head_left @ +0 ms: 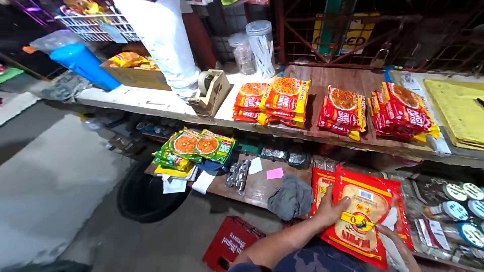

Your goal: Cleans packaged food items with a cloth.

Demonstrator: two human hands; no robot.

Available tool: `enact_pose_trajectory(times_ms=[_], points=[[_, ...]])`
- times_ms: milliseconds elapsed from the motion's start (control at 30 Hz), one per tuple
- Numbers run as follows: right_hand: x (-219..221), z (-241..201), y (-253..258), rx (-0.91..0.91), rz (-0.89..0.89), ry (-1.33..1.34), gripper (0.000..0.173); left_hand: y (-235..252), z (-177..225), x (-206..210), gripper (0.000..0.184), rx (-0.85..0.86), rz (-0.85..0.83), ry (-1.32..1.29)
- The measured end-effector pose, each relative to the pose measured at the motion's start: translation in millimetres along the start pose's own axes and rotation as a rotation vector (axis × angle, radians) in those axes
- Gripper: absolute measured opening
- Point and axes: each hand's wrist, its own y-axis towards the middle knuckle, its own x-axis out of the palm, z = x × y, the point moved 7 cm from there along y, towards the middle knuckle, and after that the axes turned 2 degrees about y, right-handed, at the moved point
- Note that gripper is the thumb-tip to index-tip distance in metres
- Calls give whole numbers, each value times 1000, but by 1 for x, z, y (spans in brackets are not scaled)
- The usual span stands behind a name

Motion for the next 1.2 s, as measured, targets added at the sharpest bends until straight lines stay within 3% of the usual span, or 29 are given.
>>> enact_pose_trajectory(times_ms=[67,167,200,267,333,433,667,833,1033,1200], points=[[8,0,-16,-77,2,60,33,3,-5,2,66,-22,-59,-15],[10,14,-4,165,180,234,30,7,-18,-4,83,-124,-55,7],[-6,37,23,44,4,188,32,9,-23,-7,84,-144,-31,-4],[-21,55,56,-70,-31,61,40,10,-29,-14,79,-143,64,-67],[-16,44,64,-96,84,-15,54,12,-31,-18,71,-124,124,-137],[-13,22,61,-124,242,-74,61,17,-33,-26,66,-109,116,-193],[-20,2,70,-173,250,-54,57,24,-42,-17,61,-192,-159,-66],[-32,-21,76,-287,408,59,44,22,-42,-6,59,-194,-185,-51],[-34,15,65,-82,253,-43,66,29,-46,-1,55,-152,-3,-76],[-71,39,52,-9,142,-93,57,45,-43,33,53,-106,-1,1]])
